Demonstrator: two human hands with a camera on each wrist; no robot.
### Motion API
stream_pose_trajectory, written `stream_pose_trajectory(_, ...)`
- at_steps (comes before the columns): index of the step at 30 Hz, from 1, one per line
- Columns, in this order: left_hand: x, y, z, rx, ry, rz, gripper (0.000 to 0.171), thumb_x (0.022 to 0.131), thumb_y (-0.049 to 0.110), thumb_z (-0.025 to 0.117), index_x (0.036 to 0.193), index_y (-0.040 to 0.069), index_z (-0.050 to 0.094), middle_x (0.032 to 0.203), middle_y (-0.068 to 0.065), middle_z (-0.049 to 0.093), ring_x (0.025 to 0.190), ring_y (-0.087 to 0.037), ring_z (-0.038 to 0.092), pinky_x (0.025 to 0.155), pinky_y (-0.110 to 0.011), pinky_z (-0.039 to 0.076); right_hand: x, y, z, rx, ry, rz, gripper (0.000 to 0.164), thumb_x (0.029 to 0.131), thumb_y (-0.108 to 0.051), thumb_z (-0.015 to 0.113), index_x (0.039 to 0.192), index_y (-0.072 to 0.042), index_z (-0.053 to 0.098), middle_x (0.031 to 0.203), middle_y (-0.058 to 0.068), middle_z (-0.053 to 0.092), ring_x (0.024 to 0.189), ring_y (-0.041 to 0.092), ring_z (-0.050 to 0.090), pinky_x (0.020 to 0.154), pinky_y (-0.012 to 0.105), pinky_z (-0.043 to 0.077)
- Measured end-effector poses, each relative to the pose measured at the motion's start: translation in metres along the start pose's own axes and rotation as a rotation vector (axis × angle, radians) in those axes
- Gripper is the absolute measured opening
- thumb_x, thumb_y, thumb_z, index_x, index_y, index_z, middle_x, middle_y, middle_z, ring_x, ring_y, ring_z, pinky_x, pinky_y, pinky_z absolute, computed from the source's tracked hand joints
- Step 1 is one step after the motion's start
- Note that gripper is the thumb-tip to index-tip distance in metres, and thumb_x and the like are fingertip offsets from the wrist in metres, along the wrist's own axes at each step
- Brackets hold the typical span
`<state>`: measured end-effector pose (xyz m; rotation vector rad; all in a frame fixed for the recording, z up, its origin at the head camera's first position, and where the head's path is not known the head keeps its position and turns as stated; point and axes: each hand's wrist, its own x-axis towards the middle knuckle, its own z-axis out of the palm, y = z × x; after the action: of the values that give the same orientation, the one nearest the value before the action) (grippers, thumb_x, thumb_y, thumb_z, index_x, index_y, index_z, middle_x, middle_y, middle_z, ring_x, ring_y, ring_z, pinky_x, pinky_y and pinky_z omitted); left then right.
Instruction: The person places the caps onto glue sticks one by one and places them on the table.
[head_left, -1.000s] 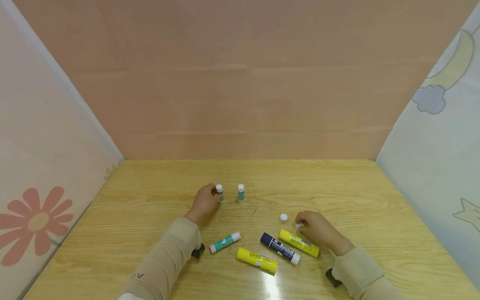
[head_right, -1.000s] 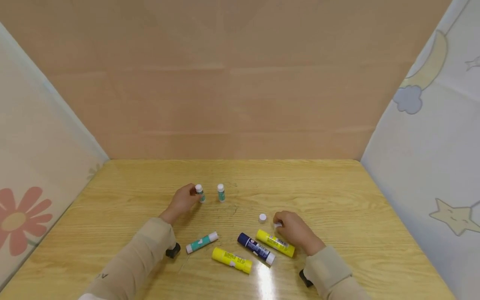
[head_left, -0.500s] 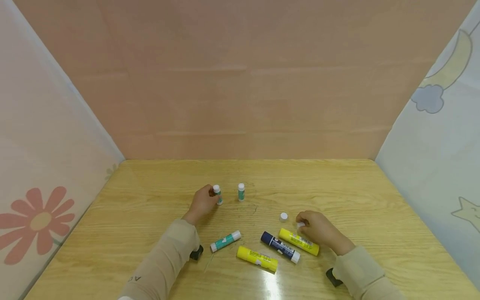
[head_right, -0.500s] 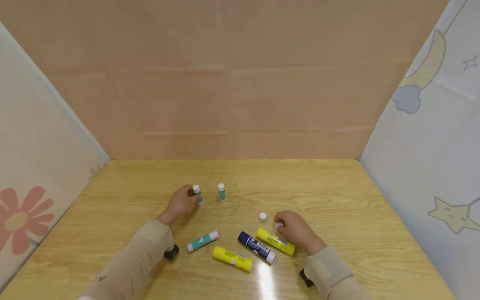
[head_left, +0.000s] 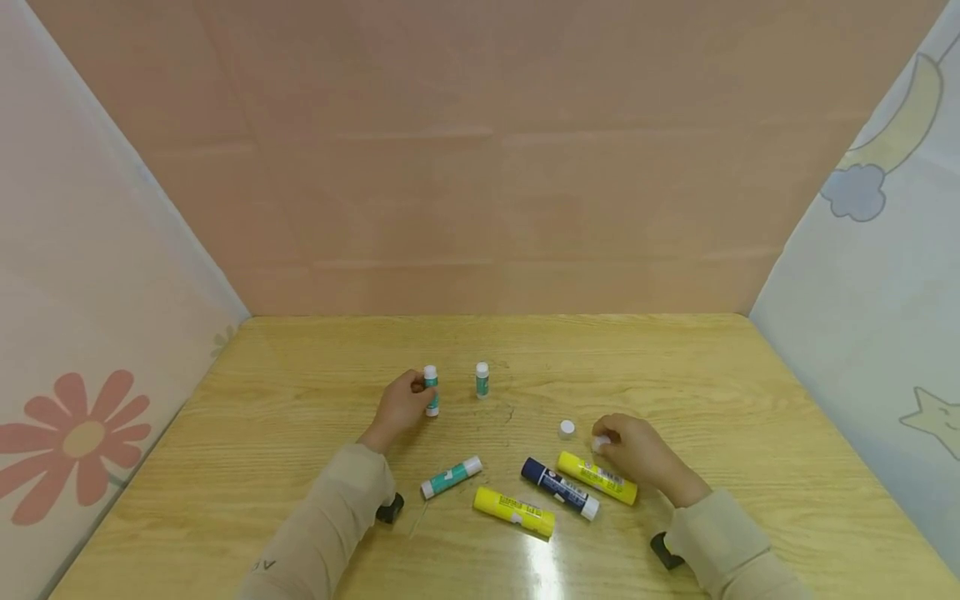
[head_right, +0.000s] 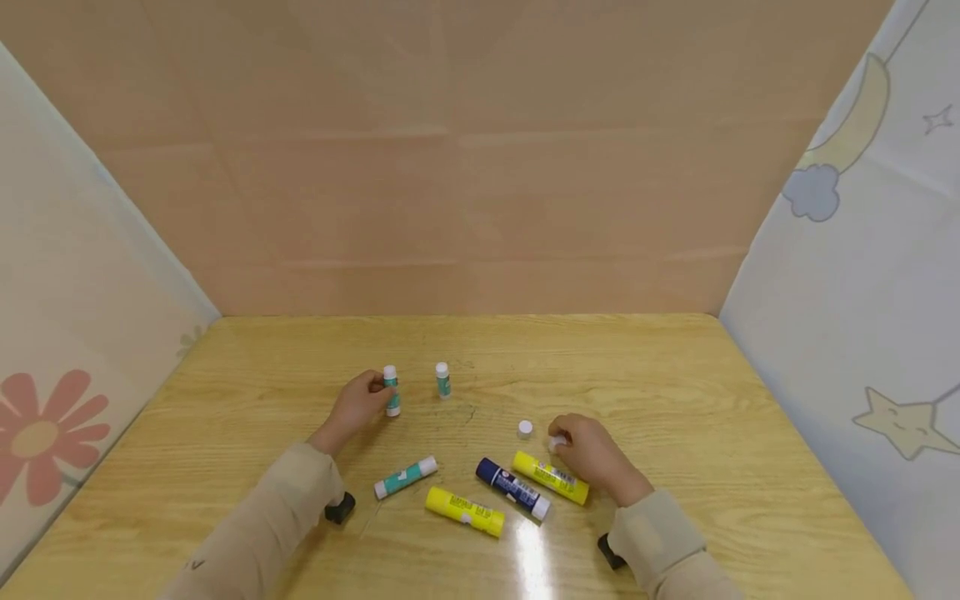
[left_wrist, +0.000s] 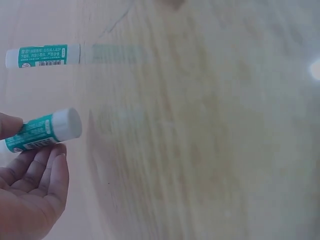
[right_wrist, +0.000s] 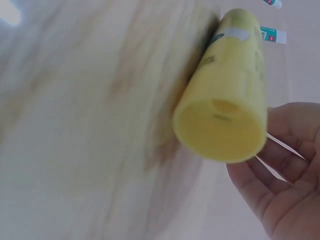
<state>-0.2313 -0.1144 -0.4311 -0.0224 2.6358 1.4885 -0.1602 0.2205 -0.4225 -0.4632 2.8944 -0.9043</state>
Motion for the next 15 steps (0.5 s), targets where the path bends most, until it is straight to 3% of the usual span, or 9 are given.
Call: stream_pose_trajectory(15, -0.015, -0.002, -0.002, -0.061, 0.021, 0.018, 0.025, 0.085, 0.019, 0.053, 0.103, 0.0, 0.051, 0.093, -0.01, 0.051, 0.078, -0.02, 0.047, 0.06, -0.027, 0.042, -0.003, -0.009, 0.001, 0.052, 0.031, 0.009, 0.012, 0.08, -0.003, 0.058, 0.092, -0.002, 0.06, 0.086, 0.0, 0.055, 0.081, 0.018, 0.052, 0.072, 0.037, 0.045)
